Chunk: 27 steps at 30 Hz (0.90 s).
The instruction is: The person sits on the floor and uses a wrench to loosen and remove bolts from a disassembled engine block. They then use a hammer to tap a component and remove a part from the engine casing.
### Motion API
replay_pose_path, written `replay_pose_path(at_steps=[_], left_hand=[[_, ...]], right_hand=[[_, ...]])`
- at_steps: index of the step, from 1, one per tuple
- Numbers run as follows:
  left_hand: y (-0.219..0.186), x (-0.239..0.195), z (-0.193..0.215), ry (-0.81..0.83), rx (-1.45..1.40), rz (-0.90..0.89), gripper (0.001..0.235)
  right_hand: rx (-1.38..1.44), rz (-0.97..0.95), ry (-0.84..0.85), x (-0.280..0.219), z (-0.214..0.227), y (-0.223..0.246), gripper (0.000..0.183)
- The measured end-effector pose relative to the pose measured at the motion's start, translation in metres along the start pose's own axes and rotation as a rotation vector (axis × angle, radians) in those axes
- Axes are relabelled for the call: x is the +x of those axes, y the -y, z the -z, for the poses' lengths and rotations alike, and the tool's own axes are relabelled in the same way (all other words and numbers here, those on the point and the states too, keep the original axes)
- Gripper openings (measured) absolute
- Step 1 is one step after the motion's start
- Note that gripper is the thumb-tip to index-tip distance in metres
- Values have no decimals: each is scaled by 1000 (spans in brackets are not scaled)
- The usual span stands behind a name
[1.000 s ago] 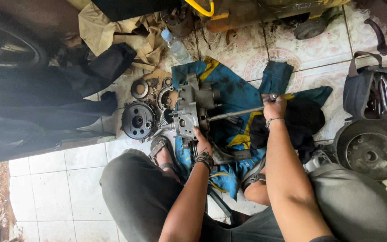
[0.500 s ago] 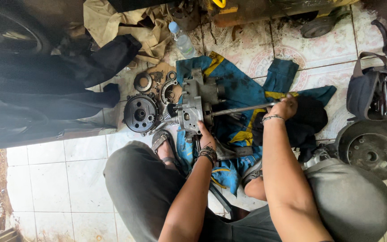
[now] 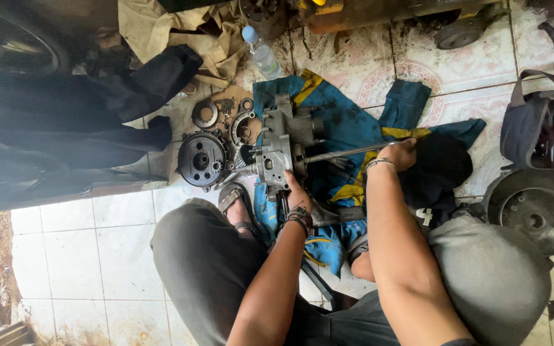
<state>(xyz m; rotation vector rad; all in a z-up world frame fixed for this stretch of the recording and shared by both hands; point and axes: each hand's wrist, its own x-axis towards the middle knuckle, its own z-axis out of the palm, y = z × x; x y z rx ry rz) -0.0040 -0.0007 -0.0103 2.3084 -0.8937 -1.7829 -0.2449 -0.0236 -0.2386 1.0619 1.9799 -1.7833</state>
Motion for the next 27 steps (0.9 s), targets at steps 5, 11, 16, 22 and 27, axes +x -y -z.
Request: replay_pose_path(at_steps=[5, 11, 16, 22, 27], left_hand=[[14, 27, -4, -15, -11, -17, 131], [1, 3, -1, -5, 7, -13, 130], [2, 4, 0, 8, 6, -18, 132], [-4, -11, 0, 12, 1, -22, 132], [9, 14, -1, -3, 8, -21, 134]], right_hand=[[-97, 327, -188, 9, 8, -17, 38], [-26, 112, -104, -11, 6, -3, 53], [-156, 25, -73, -35, 2, 22, 60], [31, -84, -157, -24, 10, 18, 45], [201, -320, -100, -20, 11, 24, 59]])
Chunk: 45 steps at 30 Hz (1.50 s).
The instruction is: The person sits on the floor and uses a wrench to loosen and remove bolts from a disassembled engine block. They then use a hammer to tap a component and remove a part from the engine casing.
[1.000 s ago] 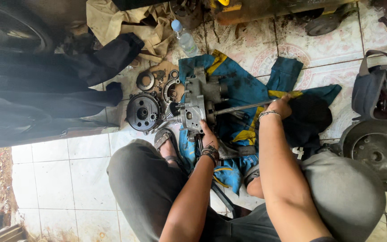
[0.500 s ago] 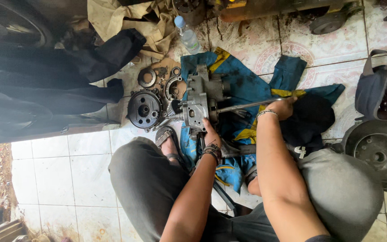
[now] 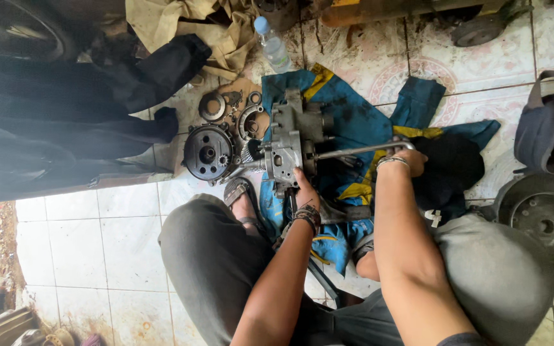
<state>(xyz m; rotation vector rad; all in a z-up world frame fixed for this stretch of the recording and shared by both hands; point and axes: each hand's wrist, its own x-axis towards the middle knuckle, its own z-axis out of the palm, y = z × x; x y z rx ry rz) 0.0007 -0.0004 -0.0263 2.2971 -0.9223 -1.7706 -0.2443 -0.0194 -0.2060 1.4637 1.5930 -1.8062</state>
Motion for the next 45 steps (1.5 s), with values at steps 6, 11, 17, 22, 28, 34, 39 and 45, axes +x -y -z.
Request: replay_pose_path(at_steps=[6, 11, 17, 22, 28, 34, 39, 45], left_hand=[[1, 0, -2, 7, 11, 6, 128], [-1, -5, -4, -1, -17, 4, 126], [18, 21, -8, -6, -54, -38, 125], [14, 14, -5, 16, -57, -42, 125], [-5, -11, -1, 29, -84, -26, 128], [-5, -9, -1, 47, -55, -3, 130], [-15, -22, 0, 27, -44, 22, 130], [-6, -11, -2, 41, -47, 0, 132]], right_hand=[[351, -342, 317, 116, -26, -24, 45], [84, -518, 712, 52, -12, 15, 30], [-599, -211, 628, 32, -9, 21, 64], [-799, 47, 687, 75, -7, 15, 47], [-521, -129, 1073, 36, -6, 61, 32], [-722, 557, 519, 99, -23, 20, 58], [-424, 405, 443, 111, -29, 2, 36], [-1, 38, 338, 76, -11, 6, 35]])
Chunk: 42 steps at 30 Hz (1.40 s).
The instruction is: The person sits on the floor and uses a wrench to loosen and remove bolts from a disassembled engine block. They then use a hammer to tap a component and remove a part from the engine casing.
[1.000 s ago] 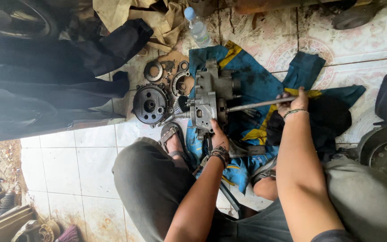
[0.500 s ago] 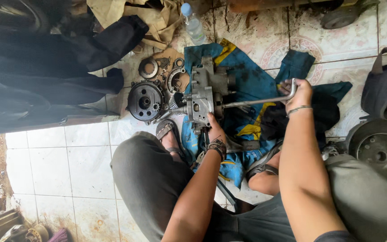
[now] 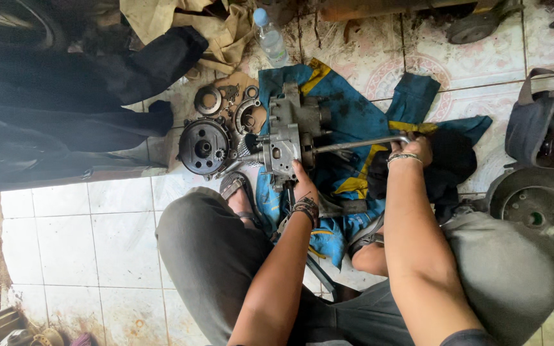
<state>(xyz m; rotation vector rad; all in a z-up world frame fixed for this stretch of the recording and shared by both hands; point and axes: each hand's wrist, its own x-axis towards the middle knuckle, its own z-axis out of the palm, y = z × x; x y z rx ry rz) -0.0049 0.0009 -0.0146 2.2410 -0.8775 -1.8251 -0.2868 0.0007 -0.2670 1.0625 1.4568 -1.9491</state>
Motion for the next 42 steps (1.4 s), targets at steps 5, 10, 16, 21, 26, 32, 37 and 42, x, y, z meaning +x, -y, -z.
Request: replay_pose_path(at_steps=[5, 10, 16, 21, 26, 32, 37, 42], left_hand=[[-16, -12, 2, -9, 9, -8, 125], [6, 12, -1, -20, 18, -3, 129], [13, 26, -1, -25, 89, 3, 125], [10, 19, -1, -33, 46, -1, 125], [12, 22, -3, -42, 23, 10, 123], [4, 18, -3, -32, -9, -22, 128], [15, 24, -2, -32, 19, -14, 127], [10, 14, 1, -22, 58, -16, 126]], right_hand=[[169, -142, -35, -56, 10, 6, 50], [117, -288, 102, -51, 17, 7, 39], [-644, 337, 15, -72, 35, -18, 55], [-1269, 807, -59, -35, 39, -17, 49], [-1408, 488, 61, -17, 13, -14, 79], [-496, 469, 123, 17, 4, -32, 40], [-554, 458, 27, 23, 5, -33, 31], [-399, 113, -79, 82, 51, -25, 76]])
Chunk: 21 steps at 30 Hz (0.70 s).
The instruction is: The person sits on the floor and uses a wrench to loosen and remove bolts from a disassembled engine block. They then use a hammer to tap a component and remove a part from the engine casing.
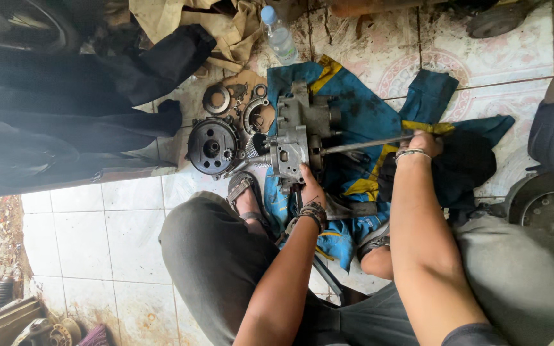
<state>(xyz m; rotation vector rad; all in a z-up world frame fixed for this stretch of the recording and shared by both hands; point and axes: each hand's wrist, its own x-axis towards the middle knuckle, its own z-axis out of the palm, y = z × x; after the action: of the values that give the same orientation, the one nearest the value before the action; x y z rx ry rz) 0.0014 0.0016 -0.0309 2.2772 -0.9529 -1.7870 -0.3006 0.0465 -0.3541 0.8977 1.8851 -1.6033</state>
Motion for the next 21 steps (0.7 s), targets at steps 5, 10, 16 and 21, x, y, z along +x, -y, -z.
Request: replay_pose_path(at_steps=[5, 10, 16, 21], left_hand=[[-13, -20, 2, 26, -16, -12, 125], [-22, -25, 5, 25, -27, -18, 125], [-10, -4, 0, 42, -63, -9, 132], [-17, -20, 3, 31, -60, -3, 133]], right_hand=[[520, -162, 59, -70, -41, 40, 67], [449, -196, 15, -76, -28, 46, 75], [418, -292, 38, -49, -32, 49, 56], [416, -333, 212, -32, -35, 43, 36]])
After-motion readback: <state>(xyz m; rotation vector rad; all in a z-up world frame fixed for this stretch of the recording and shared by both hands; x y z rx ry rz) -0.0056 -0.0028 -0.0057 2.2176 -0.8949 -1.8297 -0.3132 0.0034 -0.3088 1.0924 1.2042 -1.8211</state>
